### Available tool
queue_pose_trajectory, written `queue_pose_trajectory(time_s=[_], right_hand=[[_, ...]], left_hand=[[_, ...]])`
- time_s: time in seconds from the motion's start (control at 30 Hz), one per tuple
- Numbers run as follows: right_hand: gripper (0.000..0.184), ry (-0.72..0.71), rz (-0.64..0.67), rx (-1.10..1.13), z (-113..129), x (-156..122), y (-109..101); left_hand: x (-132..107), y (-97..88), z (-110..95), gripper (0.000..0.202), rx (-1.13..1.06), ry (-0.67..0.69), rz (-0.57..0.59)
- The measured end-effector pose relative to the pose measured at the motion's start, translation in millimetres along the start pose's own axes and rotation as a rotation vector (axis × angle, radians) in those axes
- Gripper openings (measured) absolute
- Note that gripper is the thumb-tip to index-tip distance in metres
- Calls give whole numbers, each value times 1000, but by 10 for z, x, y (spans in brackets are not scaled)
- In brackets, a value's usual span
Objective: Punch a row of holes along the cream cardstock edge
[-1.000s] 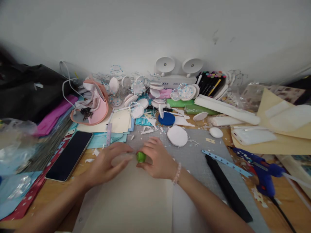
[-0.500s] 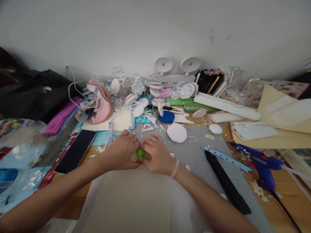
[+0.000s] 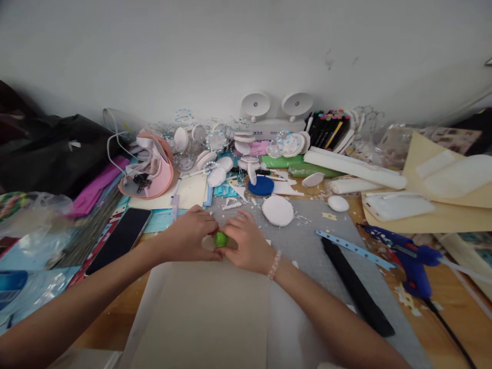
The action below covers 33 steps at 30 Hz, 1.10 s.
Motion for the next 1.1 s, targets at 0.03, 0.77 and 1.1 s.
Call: queue_pose_trajectory(time_s=[0.03,0.77,1.1], right_hand=[[22,9,0,8,-13,6,-4],[26,-5,48,-56,-40,7,24],[18,-16,49,-96,9,-4,36]], left_hand=[[-10,-3,27,45,-15,1,7],[-125,-20,180,14,62,-31,108],[-11,-33,-156,39,151,-44,-37]])
Point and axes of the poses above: each hand's wrist, its own x-axis towards the middle knuckle, its own y-axis out of the palm, z = x × y, the point moved 10 cm from there along x, towards the middle knuckle, and after that the axes turned 8 degrees about -x, right-handed, at the moved point
